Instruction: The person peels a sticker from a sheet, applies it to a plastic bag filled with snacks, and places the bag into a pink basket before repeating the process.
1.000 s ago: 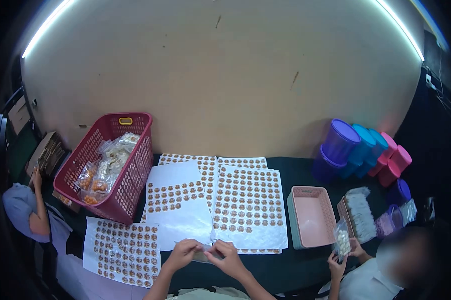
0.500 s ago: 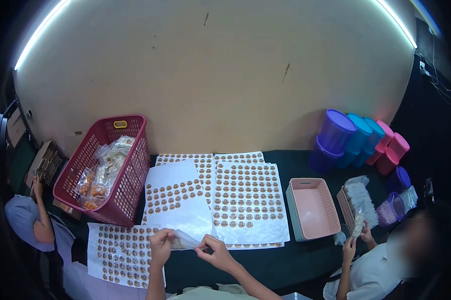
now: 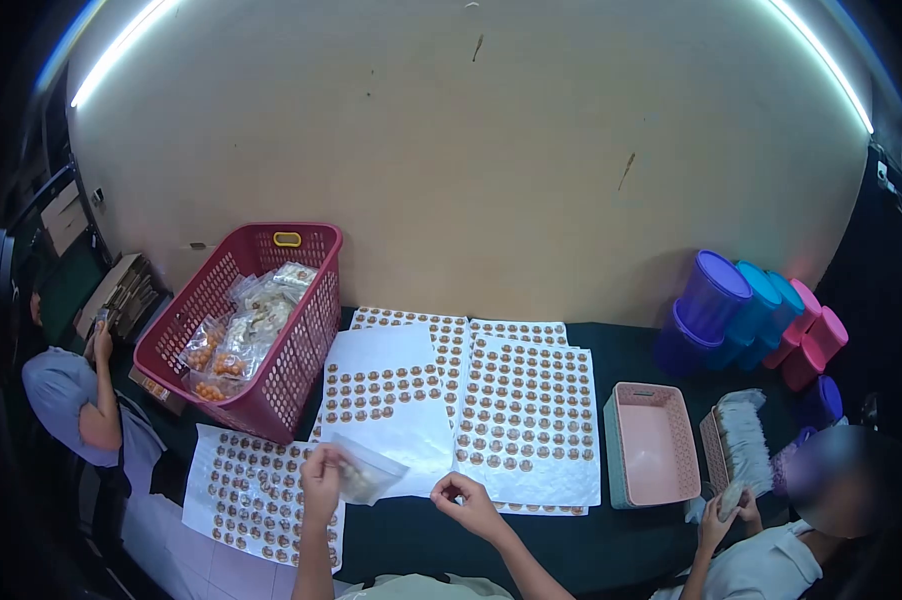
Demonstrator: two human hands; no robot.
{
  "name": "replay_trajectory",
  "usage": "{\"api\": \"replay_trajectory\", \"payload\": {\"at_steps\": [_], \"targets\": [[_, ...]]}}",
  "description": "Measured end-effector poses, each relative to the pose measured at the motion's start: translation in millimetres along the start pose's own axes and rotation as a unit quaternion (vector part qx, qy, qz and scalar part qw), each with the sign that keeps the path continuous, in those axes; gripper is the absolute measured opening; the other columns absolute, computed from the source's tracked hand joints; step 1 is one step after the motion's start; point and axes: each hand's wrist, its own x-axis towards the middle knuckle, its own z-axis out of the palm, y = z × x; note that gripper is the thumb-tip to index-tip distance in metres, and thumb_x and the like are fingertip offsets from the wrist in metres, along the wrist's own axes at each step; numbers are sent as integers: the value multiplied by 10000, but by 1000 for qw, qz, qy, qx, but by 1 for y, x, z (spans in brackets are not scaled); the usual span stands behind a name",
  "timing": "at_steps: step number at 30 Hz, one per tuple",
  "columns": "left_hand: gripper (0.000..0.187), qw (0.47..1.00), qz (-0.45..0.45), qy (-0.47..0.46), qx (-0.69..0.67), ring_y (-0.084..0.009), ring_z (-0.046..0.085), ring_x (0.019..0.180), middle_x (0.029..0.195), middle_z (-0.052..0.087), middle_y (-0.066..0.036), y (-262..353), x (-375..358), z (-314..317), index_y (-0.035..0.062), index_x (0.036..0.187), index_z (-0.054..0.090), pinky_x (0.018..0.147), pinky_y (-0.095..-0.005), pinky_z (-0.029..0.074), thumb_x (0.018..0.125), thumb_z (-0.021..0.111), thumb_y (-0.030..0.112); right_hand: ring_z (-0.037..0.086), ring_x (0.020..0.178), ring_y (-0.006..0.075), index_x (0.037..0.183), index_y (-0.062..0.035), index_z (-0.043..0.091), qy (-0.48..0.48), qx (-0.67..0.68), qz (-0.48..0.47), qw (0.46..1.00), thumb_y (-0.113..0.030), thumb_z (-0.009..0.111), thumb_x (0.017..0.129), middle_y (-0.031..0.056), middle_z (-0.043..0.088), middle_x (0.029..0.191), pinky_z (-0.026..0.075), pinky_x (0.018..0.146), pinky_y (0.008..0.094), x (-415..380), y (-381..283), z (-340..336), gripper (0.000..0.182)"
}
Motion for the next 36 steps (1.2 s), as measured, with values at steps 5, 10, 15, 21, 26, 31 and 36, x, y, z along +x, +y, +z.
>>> {"api": "replay_trajectory", "payload": {"at_steps": [5,10,15,21,26,31,36], "targets": [[253,961,-100,27,-255,-67,454,618,656,485,7,-14,-8,18,65,805,506,621,-201,391,935,382,242,498,809,69,972,-24,547,-57,118,75,988,-167,581,832,7,550,891,407,752,215,-3,9,20,203],[172,641,-204,-185,-717,-114,462,615,660,463,9,-35,-10,49,56,883,511,742,-302,382,894,401,188,486,945,89,1149,-35,471,-209,243,159,934,-256,595,826,36,528,1046,388,841,240,-9,0,39,410],[351,597,-235,-193,-742,-148,515,799,850,537,-49,-44,-15,58,29,1115,483,851,-354,375,915,321,269,501,836,61,1107,-16,501,-256,203,171,930,-268,616,810,19,560,971,408,729,212,-12,8,25,406],[423,888,-326,-164,-281,-179,474,1083,1191,475,-100,-35,-18,41,17,1238,386,908,-330,400,927,351,302,532,680,58,902,-4,536,10,124,84,989,-188,639,797,34,591,808,424,595,178,-15,-2,2,235],[390,888,-321,-263,-198,-143,521,1010,1124,521,-101,-30,-43,42,-6,1186,429,812,-288,458,910,439,270,543,684,49,844,-2,522,126,107,17,986,-171,641,795,36,599,769,417,570,172,-17,7,8,212],[292,922,-279,-234,-130,-122,593,729,889,610,-98,-34,-44,43,-64,1017,525,690,-223,482,849,563,171,535,656,55,936,2,510,91,104,92,986,-182,600,826,46,593,753,413,563,176,-19,6,11,232],[225,980,-151,-78,-103,-88,543,631,777,607,-53,-36,0,12,-33,879,584,614,-222,475,849,553,187,551,708,79,1038,-11,498,23,109,82,990,-167,557,850,66,589,790,428,604,195,-23,1,0,252]]}}
